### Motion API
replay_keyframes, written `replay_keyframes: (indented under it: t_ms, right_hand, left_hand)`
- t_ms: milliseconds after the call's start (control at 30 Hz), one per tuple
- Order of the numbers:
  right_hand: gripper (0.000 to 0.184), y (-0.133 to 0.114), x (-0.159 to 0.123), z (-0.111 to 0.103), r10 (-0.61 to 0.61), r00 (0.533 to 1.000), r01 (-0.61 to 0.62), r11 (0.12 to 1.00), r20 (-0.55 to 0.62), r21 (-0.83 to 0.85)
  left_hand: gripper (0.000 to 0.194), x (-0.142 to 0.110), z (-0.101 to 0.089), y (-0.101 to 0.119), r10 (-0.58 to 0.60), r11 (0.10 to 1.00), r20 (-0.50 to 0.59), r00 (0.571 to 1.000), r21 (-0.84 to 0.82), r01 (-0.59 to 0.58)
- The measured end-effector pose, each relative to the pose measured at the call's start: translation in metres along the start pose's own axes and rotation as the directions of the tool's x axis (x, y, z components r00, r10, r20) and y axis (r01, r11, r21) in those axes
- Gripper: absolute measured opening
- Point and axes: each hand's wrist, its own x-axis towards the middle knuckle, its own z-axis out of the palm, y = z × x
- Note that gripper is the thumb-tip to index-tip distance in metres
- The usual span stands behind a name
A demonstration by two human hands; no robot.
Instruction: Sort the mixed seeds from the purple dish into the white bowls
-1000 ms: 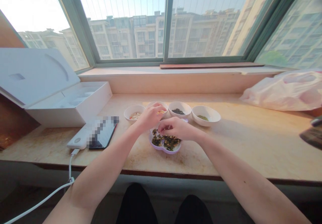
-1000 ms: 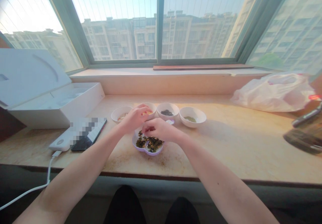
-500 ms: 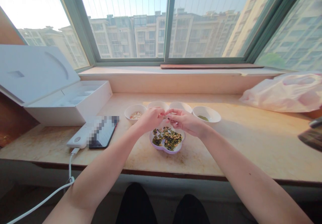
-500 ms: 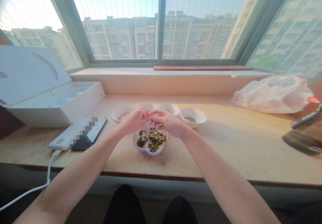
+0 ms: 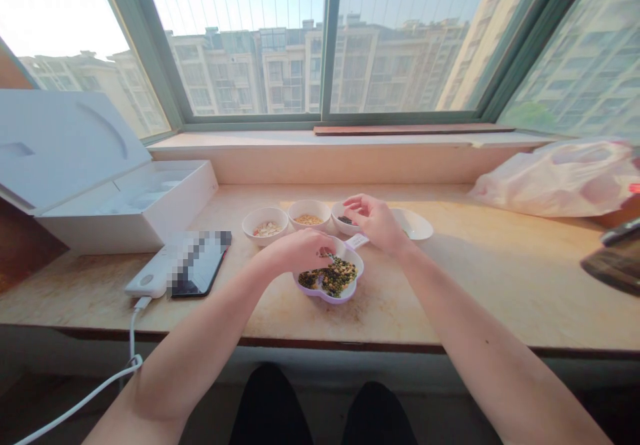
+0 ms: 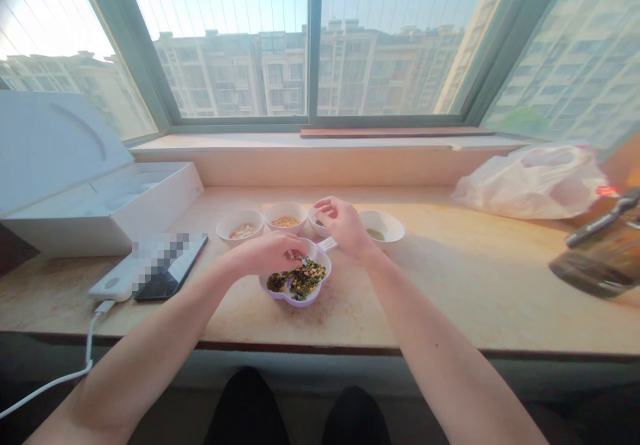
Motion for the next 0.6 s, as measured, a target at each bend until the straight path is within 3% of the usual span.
replay_keyframes:
  t_ms: [100,167,233,333,467,600]
  right_hand:
    - [0.011,0.007,0.006,-0.009,-0.135,0.986,0.101,0.946,-0.092,-0.310]
    - [0.015,0.010,0.009,-0.014,-0.149,0.985,0.100,0.906,-0.087,-0.412]
    - [0.017,0.013,0.010,-0.017,-0.144,0.986,0.088,0.872,-0.081,-0.482]
    - [0.021,0.017,0.012,-0.018,-0.133,0.989,0.078,0.842,-0.067,-0.533]
    - [0.025,0.018,0.012,-0.015,-0.123,0.991,0.077,0.832,-0.048,-0.549]
    - [0.024,0.016,0.010,-0.012,-0.106,0.994,0.079,0.846,-0.021,-0.528]
  left_hand:
    - [0.030,-0.002,0.004,0.002,0.070,0.997,0.078,0.995,-0.037,-0.067]
    - [0.043,-0.002,0.009,0.003,0.097,0.994,0.073,0.993,-0.056,-0.093]
    - [0.043,-0.002,0.013,0.004,0.119,0.992,0.050,0.992,-0.057,-0.116]
    - [0.038,-0.002,0.017,0.008,0.150,0.987,0.011,0.989,-0.051,-0.150]
    - [0.017,0.001,0.018,0.013,0.136,0.988,-0.032,0.990,-0.075,-0.138]
    - [0.022,0.005,0.019,0.014,0.113,0.988,-0.023,0.993,-0.107,-0.115]
